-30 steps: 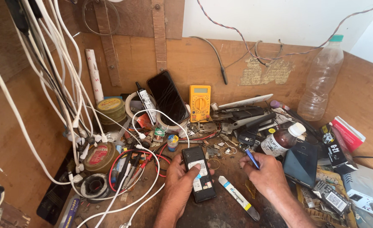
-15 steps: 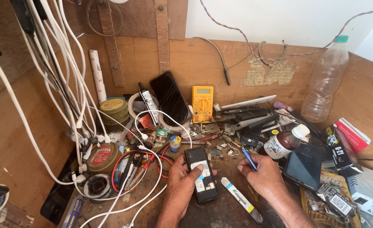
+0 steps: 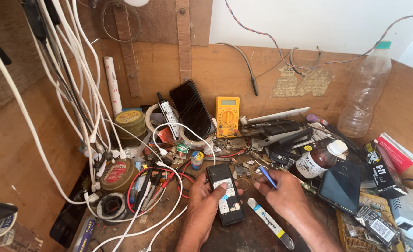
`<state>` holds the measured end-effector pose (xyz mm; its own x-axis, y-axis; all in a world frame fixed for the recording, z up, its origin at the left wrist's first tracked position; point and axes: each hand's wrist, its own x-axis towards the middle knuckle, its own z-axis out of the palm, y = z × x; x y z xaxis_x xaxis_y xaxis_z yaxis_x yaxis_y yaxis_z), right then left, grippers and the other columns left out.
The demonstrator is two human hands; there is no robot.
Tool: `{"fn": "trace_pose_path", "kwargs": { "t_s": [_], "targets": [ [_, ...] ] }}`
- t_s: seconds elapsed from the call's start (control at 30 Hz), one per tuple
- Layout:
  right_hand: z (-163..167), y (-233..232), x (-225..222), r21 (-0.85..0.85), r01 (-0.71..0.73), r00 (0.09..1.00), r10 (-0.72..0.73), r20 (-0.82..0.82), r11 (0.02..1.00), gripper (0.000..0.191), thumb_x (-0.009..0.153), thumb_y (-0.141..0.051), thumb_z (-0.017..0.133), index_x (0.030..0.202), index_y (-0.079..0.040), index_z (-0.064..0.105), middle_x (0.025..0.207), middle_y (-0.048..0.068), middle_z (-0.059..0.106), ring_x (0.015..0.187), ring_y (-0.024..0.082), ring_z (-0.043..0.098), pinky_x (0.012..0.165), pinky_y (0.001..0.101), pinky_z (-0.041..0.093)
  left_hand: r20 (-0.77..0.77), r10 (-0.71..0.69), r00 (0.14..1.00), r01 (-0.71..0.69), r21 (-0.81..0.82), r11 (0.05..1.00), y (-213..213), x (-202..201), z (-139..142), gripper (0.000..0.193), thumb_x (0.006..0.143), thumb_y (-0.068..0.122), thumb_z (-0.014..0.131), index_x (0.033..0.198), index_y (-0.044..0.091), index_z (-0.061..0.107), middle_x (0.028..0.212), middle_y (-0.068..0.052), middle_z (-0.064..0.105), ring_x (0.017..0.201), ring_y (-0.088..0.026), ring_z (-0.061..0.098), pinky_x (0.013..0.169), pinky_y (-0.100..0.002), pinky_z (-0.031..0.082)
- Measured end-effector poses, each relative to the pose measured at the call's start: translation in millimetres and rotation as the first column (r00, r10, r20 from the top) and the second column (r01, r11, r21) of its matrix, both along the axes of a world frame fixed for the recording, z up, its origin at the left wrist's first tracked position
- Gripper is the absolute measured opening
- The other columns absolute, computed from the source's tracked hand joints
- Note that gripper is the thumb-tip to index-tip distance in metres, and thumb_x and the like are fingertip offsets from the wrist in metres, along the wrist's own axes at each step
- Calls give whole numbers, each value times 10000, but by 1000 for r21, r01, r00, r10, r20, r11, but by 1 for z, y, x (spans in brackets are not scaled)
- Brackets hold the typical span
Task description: The person uses a small blue tool to pry and scrape at a black rectangular electronic component on a cluttered workbench. They repeatedly lift, rotate, and scrape the component while handling it with both hands.
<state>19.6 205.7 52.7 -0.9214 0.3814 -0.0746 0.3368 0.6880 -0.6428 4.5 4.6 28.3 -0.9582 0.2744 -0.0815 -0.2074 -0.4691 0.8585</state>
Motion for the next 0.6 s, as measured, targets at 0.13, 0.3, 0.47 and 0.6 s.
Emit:
{"fn": "trace_pose_path", "kwargs": {
  "t_s": [0.13,0.3,0.47,0.6],
  "targets": [
    [-2,-13,-9,6,-65,995,65,-80,998,253,821,-197,792,1047,-83,802,901,124,815,801,231,787,807,381,594,-25,14,1000,-14,5,1000,2,-2,-7,375,924,-6,567,1293,15,504,998,-187,749,857,-276,786,683,-378,658],
    [2,-27,-6,52,-64,995,68,-69,997,272,856,-244,762,1076,-85,773,852,187,792,791,299,783,764,413,584,-82,29,996,-27,20,999,5,-5,-17,398,919,-36,574,1307,22,507,993,-175,742,836,-267,775,685,-370,646],
    [3,-29,12,93,-40,992,51,-117,995,263,863,-297,741,1041,-111,793,865,162,795,804,323,780,772,430,585,-102,-6,995,11,47,999,5,-6,-22,405,939,-56,562,1328,24,484,1008,-183,742,854,-259,775,710,-364,652],
    [-2,-30,19,183,3,979,35,-202,983,245,875,-257,712,1069,-124,777,976,149,775,878,350,746,793,460,568,-87,-38,995,39,9,999,7,-6,-23,432,937,-70,542,1345,53,471,984,-183,743,831,-258,777,689,-356,655]
  ]
}}
